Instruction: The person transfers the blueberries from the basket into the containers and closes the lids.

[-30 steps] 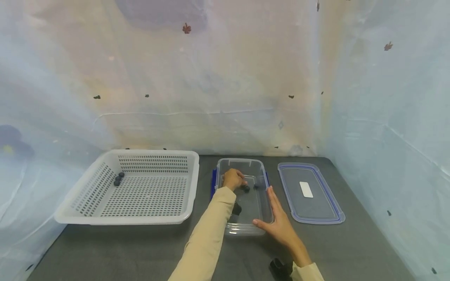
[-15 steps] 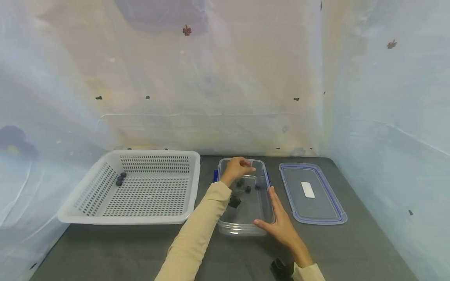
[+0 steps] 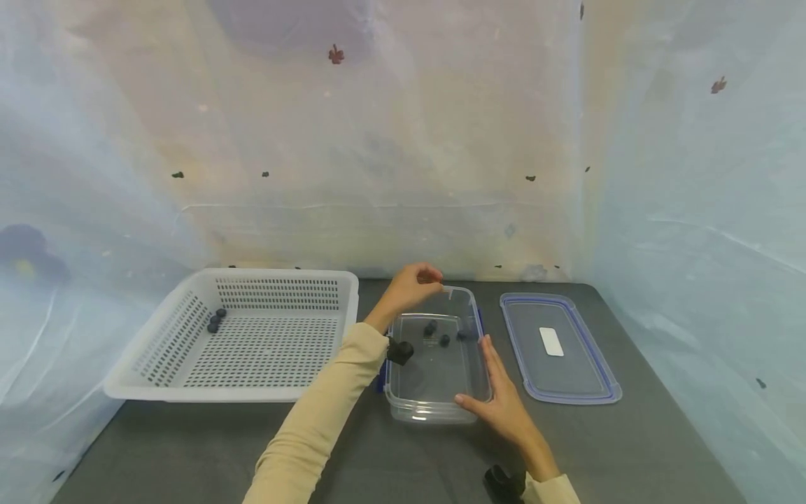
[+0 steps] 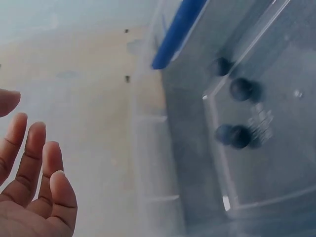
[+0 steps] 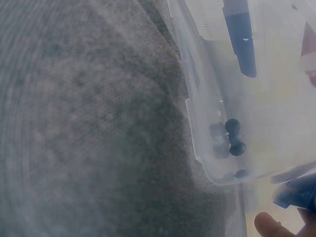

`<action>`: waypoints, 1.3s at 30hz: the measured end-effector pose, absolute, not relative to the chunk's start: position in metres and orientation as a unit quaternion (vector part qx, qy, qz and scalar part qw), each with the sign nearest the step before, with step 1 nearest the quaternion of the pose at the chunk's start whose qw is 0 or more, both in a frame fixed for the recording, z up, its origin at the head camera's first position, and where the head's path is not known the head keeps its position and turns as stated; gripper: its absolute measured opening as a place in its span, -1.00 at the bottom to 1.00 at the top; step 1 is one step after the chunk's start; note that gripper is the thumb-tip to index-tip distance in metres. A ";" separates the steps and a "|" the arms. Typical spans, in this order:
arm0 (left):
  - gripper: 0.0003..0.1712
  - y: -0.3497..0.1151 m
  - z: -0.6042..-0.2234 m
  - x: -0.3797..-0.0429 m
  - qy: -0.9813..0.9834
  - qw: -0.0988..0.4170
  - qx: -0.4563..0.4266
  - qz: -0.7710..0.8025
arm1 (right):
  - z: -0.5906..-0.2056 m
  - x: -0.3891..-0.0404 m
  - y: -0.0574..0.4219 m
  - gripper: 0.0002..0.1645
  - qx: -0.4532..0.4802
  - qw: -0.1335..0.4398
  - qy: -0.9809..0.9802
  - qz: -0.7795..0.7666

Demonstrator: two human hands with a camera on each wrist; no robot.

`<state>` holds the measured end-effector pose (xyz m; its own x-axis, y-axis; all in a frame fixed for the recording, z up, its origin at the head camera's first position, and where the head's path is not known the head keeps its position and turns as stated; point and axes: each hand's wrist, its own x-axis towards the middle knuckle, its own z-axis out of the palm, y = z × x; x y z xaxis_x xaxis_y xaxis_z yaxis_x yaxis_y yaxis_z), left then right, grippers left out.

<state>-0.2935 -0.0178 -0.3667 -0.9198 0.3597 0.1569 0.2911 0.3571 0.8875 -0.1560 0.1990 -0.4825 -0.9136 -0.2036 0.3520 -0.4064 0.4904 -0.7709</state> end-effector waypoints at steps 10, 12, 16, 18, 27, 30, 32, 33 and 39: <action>-0.77 -0.047 -0.348 -0.284 0.819 0.003 0.184 0.544 | -0.483 -0.154 0.202 0.34 0.185 0.115 -0.853 0.475; -0.76 -0.054 -0.346 -0.281 0.818 -0.003 0.181 0.546 | -0.483 -0.153 0.201 0.34 0.185 0.113 -0.854 0.473; -0.72 -0.072 -0.338 -0.275 0.822 -0.021 0.185 0.538 | -0.483 -0.152 0.200 0.34 0.182 0.109 -0.853 0.476; -0.72 -0.083 -0.335 -0.273 0.825 -0.036 0.183 0.533 | -0.483 -0.152 0.200 0.34 0.182 0.108 -0.854 0.475; -0.68 -0.138 -0.328 -0.262 0.830 -0.072 0.154 0.531 | -0.482 -0.152 0.199 0.34 0.183 0.102 -0.860 0.466; -0.66 -0.156 -0.331 -0.261 0.831 -0.078 0.148 0.530 | -0.481 -0.152 0.200 0.34 0.183 0.105 -0.868 0.450; -0.65 -0.168 -0.334 -0.260 0.831 -0.084 0.144 0.530 | -0.480 -0.152 0.200 0.34 0.183 0.111 -0.872 0.439; -0.65 -0.174 -0.335 -0.260 0.832 -0.088 0.142 0.529 | -0.480 -0.152 0.200 0.35 0.183 0.114 -0.874 0.436; -0.62 -0.205 -0.337 -0.257 0.846 -0.116 0.114 0.508 | -0.479 -0.152 0.198 0.34 0.195 0.110 -0.872 0.435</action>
